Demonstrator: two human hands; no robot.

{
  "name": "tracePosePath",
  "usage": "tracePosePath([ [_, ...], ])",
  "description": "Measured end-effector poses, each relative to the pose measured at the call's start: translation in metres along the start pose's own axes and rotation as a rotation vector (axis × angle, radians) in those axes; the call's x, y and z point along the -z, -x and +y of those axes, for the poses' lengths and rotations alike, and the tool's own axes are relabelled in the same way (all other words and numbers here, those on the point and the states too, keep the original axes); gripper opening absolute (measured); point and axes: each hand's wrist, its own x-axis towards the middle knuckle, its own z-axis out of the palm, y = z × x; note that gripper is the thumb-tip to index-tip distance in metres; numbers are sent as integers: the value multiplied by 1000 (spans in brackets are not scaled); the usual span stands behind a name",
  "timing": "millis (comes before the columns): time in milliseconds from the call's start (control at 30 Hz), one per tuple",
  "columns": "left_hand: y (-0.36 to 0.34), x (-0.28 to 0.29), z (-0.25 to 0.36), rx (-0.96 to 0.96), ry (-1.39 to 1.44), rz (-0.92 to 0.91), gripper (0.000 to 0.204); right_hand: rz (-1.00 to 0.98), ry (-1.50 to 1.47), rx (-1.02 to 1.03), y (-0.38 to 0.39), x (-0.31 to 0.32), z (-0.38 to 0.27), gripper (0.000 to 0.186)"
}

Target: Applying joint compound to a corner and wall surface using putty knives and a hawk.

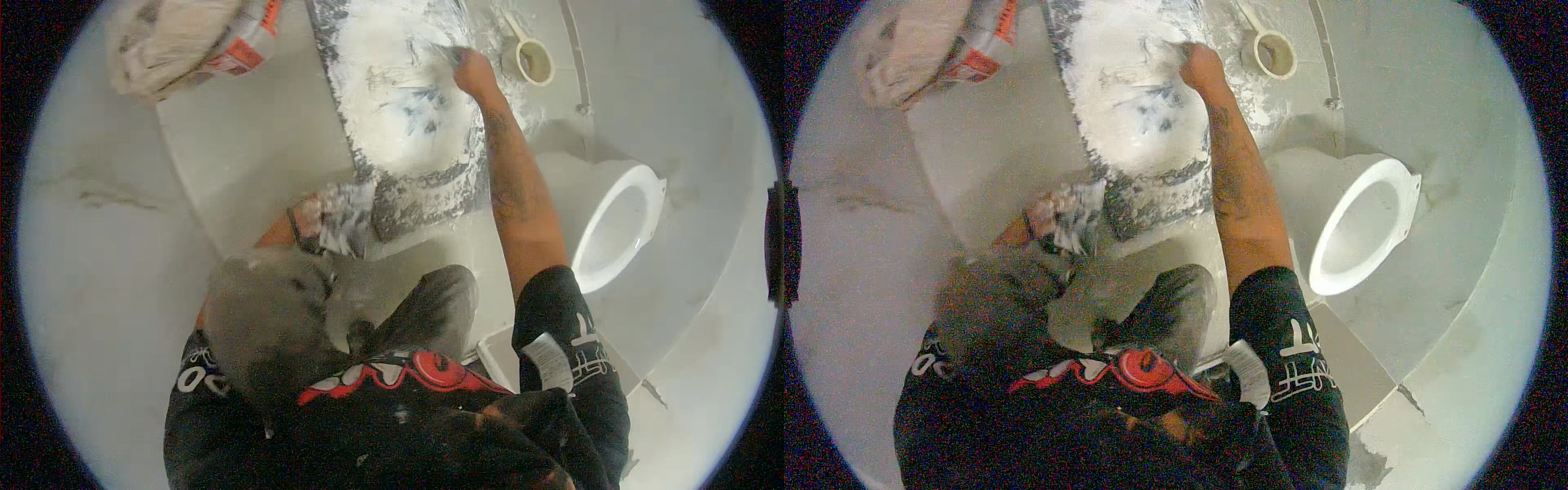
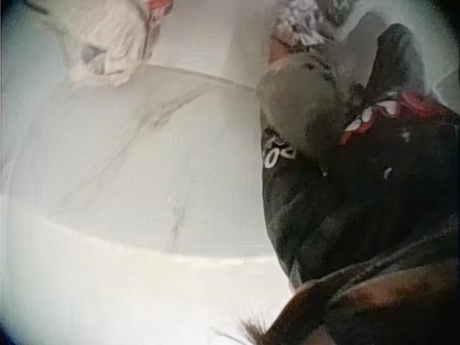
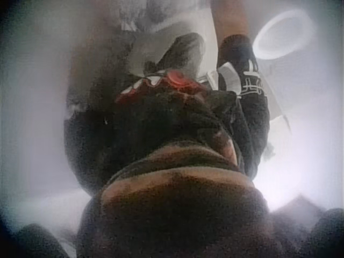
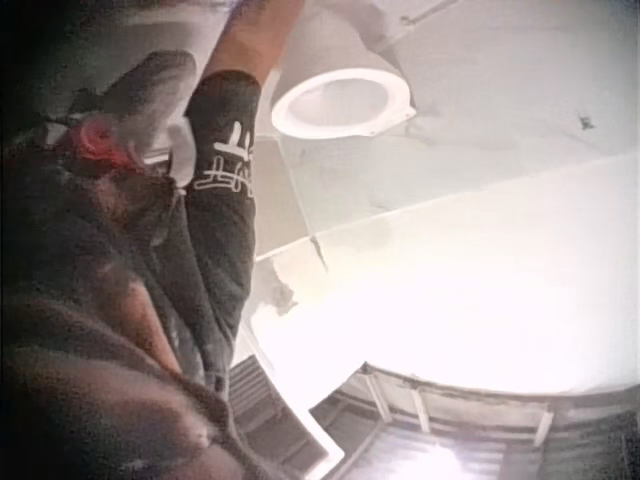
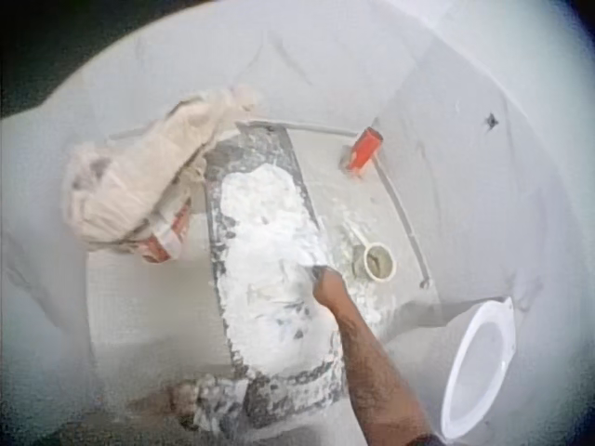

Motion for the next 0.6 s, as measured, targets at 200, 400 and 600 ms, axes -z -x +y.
tracePosePath([
  [200, -166, 0, -12, -120, 139, 90, 32, -118, 86, 179, -57, -66, -40, 31],
  [400, -199, 8, -19, -96, 245, 166, 32, -229, 175, 334, -33, -67, -44, 25],
  [600, -204, -20, 13, -150, 178, 143, 33, -313, 61, 375, 31, -60, -46, 30],
])
